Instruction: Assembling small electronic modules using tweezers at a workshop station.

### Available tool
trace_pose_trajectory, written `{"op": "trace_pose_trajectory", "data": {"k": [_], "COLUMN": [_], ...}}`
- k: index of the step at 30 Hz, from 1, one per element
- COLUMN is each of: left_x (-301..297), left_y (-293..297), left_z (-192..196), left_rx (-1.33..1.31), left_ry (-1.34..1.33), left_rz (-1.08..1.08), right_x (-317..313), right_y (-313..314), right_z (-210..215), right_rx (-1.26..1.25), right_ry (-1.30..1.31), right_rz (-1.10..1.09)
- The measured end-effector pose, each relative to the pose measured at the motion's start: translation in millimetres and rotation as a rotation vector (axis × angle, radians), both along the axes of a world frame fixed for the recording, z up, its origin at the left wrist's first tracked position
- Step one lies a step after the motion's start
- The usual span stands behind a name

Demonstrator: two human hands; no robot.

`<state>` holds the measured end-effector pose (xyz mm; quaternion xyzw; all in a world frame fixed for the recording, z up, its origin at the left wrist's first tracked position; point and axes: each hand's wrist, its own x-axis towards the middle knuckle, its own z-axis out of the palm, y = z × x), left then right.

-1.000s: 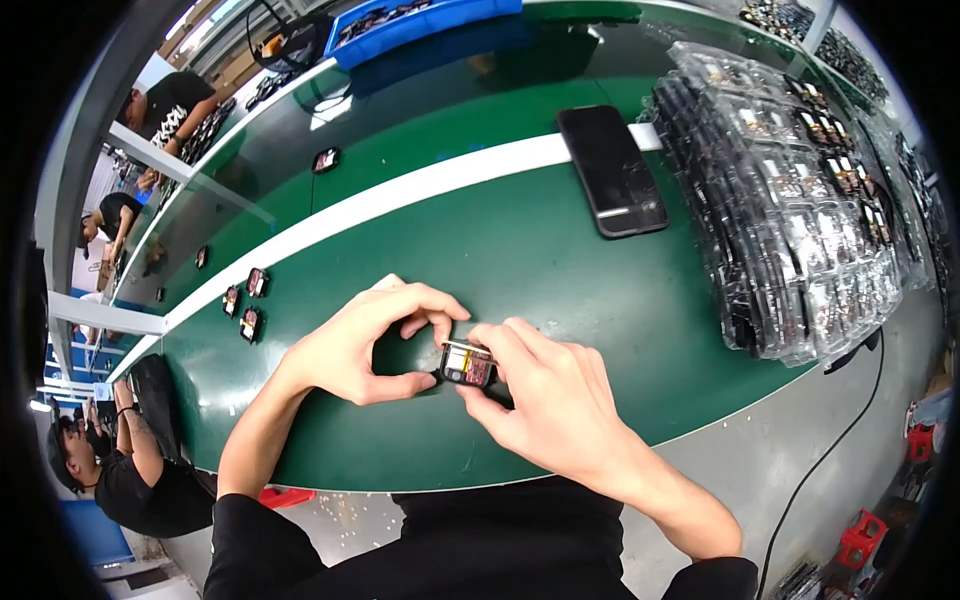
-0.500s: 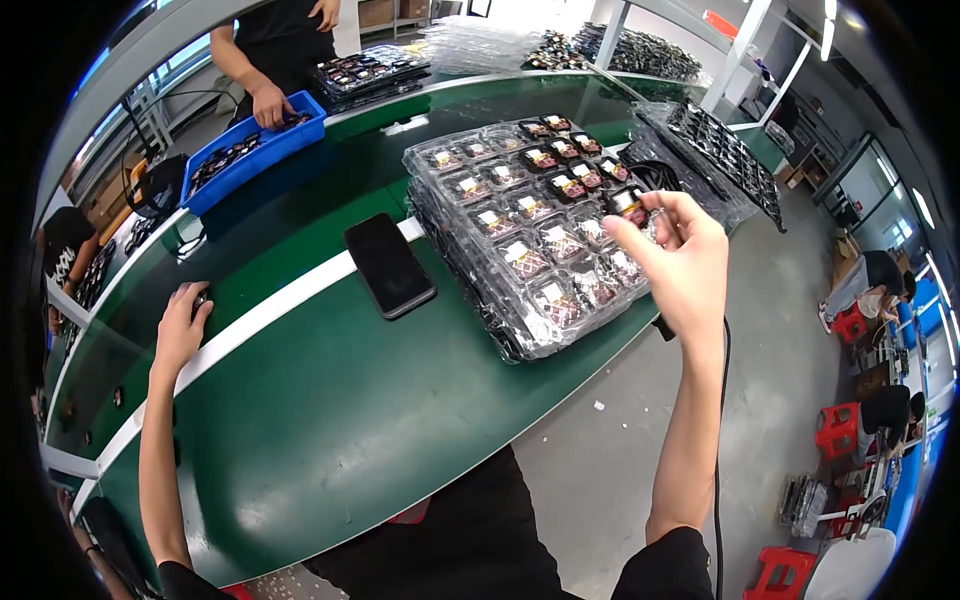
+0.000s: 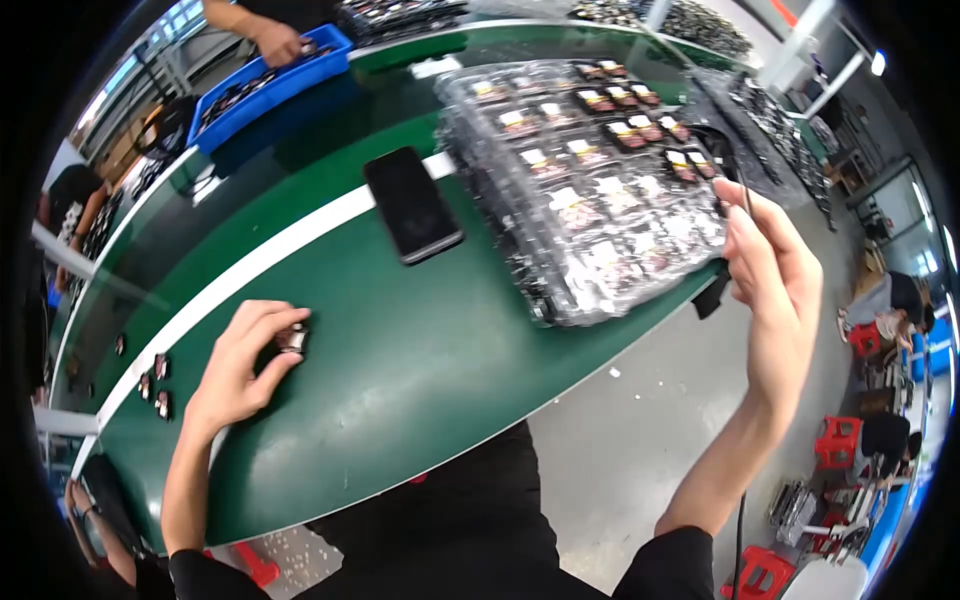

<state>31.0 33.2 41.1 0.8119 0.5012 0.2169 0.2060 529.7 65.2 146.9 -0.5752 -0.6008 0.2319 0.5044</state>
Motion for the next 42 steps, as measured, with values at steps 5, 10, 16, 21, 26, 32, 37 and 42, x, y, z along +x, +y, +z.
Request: {"op": "trace_pose_trajectory", "data": {"k": [5,10,16,21,26,32,37,42], "left_x": [21,15,8,9,8,6,6,10], "left_y": [-8,-18,-12,-14,-10,-7,-7,-8], "left_z": [-17,-31,-35,-35,-35,-36,-35,-36], "left_rx": [0.132,0.193,0.145,0.040,0.019,0.003,0.032,0.033], "left_ry": [-0.065,0.010,-0.066,-0.172,-0.155,-0.150,-0.144,-0.153], "left_rz": [-0.023,0.097,-0.014,-0.089,-0.080,-0.095,-0.101,-0.049], "right_x": [-94,-154,-189,-209,-213,-217,-214,-213], "right_y": [-46,-32,-16,-6,-5,-4,-5,-13], "right_z": [-18,-75,-116,-143,-147,-149,-149,-149], "right_rx": [-0.104,-0.184,-0.219,-0.127,-0.057,-0.027,-0.008,0.079], "right_ry": [-0.057,0.004,0.069,0.015,-0.102,-0.130,-0.139,-0.186], "right_rz": [0.449,0.652,0.683,0.741,0.695,0.687,0.693,0.676]}}
